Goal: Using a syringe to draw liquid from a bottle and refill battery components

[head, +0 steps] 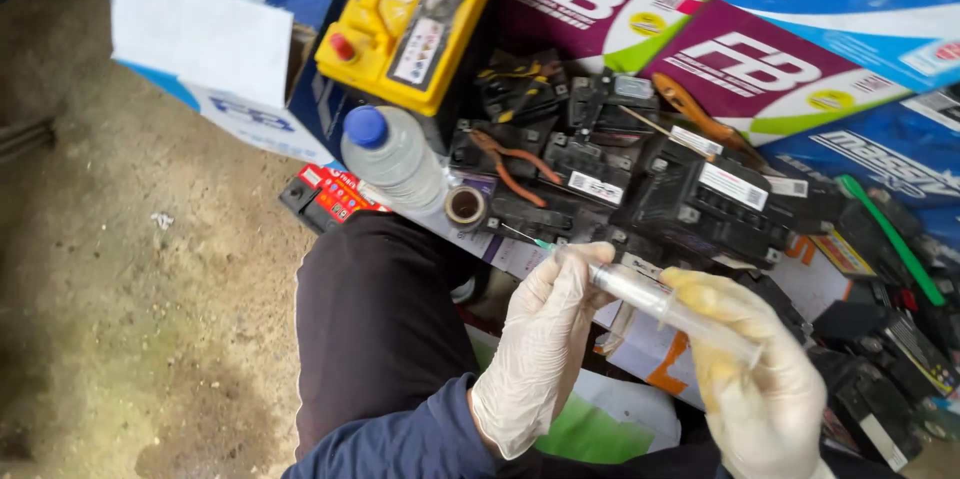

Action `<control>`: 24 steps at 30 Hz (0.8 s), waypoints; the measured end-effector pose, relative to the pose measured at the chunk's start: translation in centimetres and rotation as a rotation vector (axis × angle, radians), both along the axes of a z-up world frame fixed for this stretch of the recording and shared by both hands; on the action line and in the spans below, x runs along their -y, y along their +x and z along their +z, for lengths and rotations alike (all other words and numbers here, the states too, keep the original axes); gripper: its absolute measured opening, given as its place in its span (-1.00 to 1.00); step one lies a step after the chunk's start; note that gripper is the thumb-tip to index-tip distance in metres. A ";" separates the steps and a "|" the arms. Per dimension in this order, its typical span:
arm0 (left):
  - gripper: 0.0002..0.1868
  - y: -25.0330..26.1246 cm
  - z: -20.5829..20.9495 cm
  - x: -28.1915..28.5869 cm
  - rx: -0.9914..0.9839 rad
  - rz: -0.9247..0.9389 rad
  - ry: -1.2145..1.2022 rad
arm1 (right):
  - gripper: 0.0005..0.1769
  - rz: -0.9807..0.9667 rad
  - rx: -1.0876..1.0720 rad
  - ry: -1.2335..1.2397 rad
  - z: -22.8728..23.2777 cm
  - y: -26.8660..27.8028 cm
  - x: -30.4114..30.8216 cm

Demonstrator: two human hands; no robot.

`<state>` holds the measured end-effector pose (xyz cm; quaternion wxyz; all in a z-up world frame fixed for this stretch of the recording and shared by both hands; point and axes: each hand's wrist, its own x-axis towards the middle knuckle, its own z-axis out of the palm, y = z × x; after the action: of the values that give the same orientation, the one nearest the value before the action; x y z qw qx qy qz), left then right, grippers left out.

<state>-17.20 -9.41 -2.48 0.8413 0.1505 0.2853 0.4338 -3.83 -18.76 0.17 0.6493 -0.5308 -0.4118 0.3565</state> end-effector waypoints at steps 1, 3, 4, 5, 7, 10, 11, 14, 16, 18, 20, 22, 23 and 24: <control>-0.60 -0.6 -0.2 -0.2 0.004 0.015 -0.005 | -0.46 0.015 0.004 -0.005 0.0 0.4 -0.4; -0.66 -1.5 -0.8 -0.5 -0.125 0.014 0.022 | 0.06 0.344 -0.234 -0.134 0.0 1.2 -1.2; -0.66 -1.7 -1.2 -0.6 -0.121 0.024 0.017 | 0.06 0.354 -0.230 -0.141 0.3 1.0 -1.9; -0.66 -1.9 -1.6 -0.8 -0.158 0.032 0.011 | 0.20 0.457 -0.319 -0.224 0.7 0.9 -2.5; -0.65 -2.1 -2.2 -1.2 -0.192 0.043 0.001 | 0.34 0.561 -0.408 -0.315 0.7 0.7 -3.5; -0.67 -2.3 -2.7 -1.7 -0.269 0.011 0.004 | 0.33 0.668 -0.628 -0.289 -0.1 0.4 -4.4; -0.67 -2.4 -2.9 -1.8 -0.249 0.006 -0.001 | 0.29 0.679 -0.661 -0.269 -0.3 0.3 -4.7; -0.66 -2.5 -3.3 -2.2 -0.230 0.006 0.000 | 0.26 0.679 -0.711 -0.259 -1.0 0.1 -5.2; -0.66 -2.4 -3.7 -2.6 -0.233 0.015 0.005 | 0.26 0.671 -0.730 -0.268 -1.5 -0.1 -5.6; -0.67 -2.3 -4.1 -2.9 -0.253 0.038 -0.049 | 0.17 0.596 -0.644 -0.280 -2.1 -0.5 -6.0; -0.69 -2.4 -4.2 -3.3 -0.231 0.052 -0.055 | 0.16 0.577 -0.622 -0.301 -2.3 -0.8 -6.5; -0.70 -2.4 -4.4 -3.3 -0.210 0.066 -0.062 | 0.15 0.558 -0.602 -0.323 -2.5 -1.1 -6.5; -0.69 -2.3 -4.7 -3.4 -0.179 0.082 -0.105 | 0.15 0.520 -0.624 -0.360 -2.7 -1.2 -6.5; -0.69 -2.2 -4.8 -3.5 -0.147 0.098 -0.148 | 0.15 0.482 -0.645 -0.397 -2.8 -1.3 -6.5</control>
<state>-19.36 -5.94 -7.31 0.8045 0.1052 0.3848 0.4400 -5.14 -12.24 -2.63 0.5284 -0.3959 -0.2236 0.7169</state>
